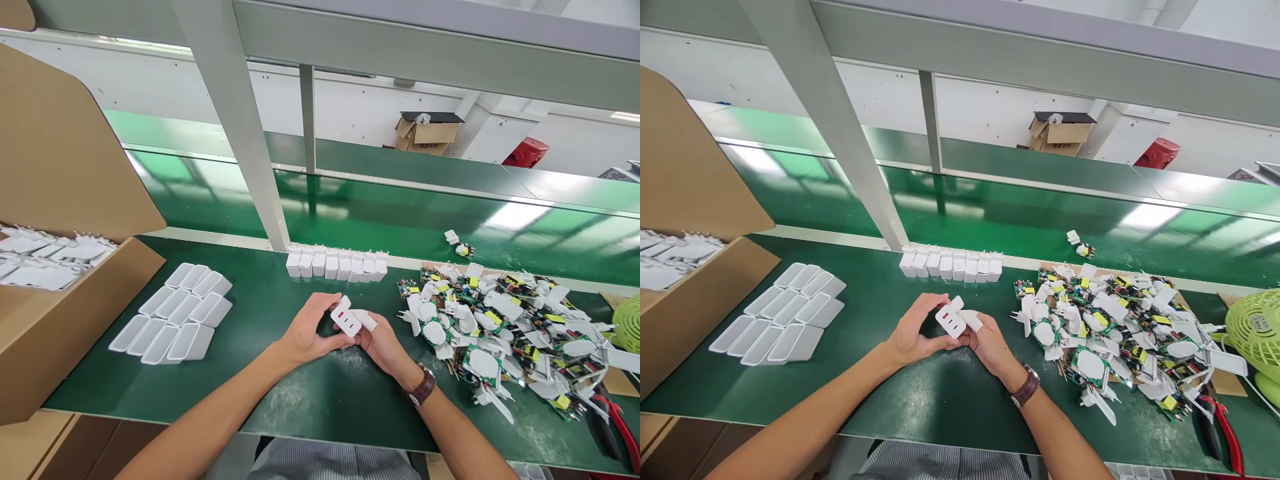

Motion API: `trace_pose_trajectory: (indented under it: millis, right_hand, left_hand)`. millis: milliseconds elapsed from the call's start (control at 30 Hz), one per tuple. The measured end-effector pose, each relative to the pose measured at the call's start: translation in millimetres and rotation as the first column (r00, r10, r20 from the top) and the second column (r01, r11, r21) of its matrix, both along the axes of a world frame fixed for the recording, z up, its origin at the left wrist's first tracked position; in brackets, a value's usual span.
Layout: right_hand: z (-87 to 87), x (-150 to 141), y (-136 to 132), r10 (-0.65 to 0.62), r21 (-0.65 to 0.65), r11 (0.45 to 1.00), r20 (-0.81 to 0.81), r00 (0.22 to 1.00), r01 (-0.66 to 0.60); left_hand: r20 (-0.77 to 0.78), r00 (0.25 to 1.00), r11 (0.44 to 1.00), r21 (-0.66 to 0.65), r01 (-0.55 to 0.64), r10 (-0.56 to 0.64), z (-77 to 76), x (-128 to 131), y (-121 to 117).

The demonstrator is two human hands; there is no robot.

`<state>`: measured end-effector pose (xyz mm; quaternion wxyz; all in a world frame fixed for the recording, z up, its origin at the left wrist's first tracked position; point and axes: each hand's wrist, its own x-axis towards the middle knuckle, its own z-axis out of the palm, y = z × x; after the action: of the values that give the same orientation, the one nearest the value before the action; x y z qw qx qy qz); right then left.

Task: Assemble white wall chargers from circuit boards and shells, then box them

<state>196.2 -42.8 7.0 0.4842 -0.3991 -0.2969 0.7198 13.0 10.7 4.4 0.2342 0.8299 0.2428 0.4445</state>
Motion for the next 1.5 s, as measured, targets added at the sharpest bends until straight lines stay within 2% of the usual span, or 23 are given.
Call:
trace_pose_trajectory:
  millis: [133, 200, 267, 333, 400, 433, 567, 667, 867, 967, 1067, 1167, 1300, 1400, 1500]
  right_hand:
    - [-7.1, 1, -1, -0.032, 0.043, 0.999, 0.096, 0.995, 0.028]
    - [-12.1, 1, -2, -0.113, 0.149, 0.986, 0.230, 0.967, 0.080]
    - [-15.9, 1, -5, -0.240, 0.330, 0.939, 0.430, 0.870, 0.096]
    - [-18.1, 1, -9, -0.364, 0.486, 0.873, 0.597, 0.715, 0.039]
    - [-19.8, 2, -12, -0.403, 0.532, 0.846, 0.688, 0.603, -0.042]
    - [-20.7, 2, -12, -0.387, 0.522, 0.850, 0.712, 0.586, -0.073]
    - [-24.7, 7, -7, -0.160, 0.399, 0.884, 0.747, 0.645, -0.243]
    - [-26.8, 9, -1, -0.060, 0.343, 0.887, 0.748, 0.661, -0.308]
    - [-31.8, 8, 1, -0.090, 0.374, 0.879, 0.740, 0.667, -0.297]
    - [-35.1, 8, 0, -0.110, 0.398, 0.872, 0.727, 0.678, -0.285]
    - [-37.8, 8, 0, -0.140, 0.433, 0.859, 0.711, 0.689, -0.273]
    - [-39.5, 8, 1, -0.157, 0.461, 0.846, 0.697, 0.700, -0.269]
    - [-39.9, 7, 0, -0.166, 0.485, 0.829, 0.689, 0.706, -0.278]
    - [-40.0, 7, -3, -0.197, 0.515, 0.808, 0.693, 0.694, -0.285]
    - [-41.8, 7, -8, -0.227, 0.530, 0.796, 0.709, 0.668, -0.292]
  left_hand:
    - [-0.007, 1.000, 0.999, -0.019, 0.026, -0.026, 0.4, -4, 0]
    - [-0.021, 0.999, 0.998, -0.046, 0.046, -0.047, 0.0, -5, 1]
    - [-0.023, 0.998, 0.995, -0.073, 0.062, -0.064, -0.2, -6, 1]
    - [-0.015, 0.998, 0.994, -0.089, 0.065, -0.067, 0.4, -7, 2]
    - [-0.001, 0.997, 0.993, -0.093, 0.077, -0.078, 1.9, -7, 4]
    - [0.007, 0.995, 0.991, -0.092, 0.099, -0.099, 3.2, -7, 5]
    - [-0.023, 0.962, 0.961, -0.069, 0.269, -0.271, 11.6, -8, 9]
    - [-0.066, 0.945, 0.946, -0.060, 0.318, -0.321, 17.4, -8, 10]
    - [-0.040, 0.957, 0.957, 0.026, 0.288, -0.287, 19.4, -6, 10]
    - [-0.104, 0.952, 0.956, 0.029, 0.291, -0.287, 24.5, -7, 9]
    - [-0.251, 0.930, 0.958, 0.032, 0.285, -0.268, 33.6, -11, 7]
    - [-0.399, 0.897, 0.966, 0.086, 0.243, -0.190, 37.9, -15, 1]
    - [-0.447, 0.894, 0.979, 0.161, 0.125, -0.040, 29.7, -16, -11]
    - [-0.447, 0.895, 0.988, 0.136, 0.071, -0.003, 26.5, -18, -18]
    - [-0.509, 0.861, 0.995, 0.080, 0.056, -0.007, 39.4, -35, -14]
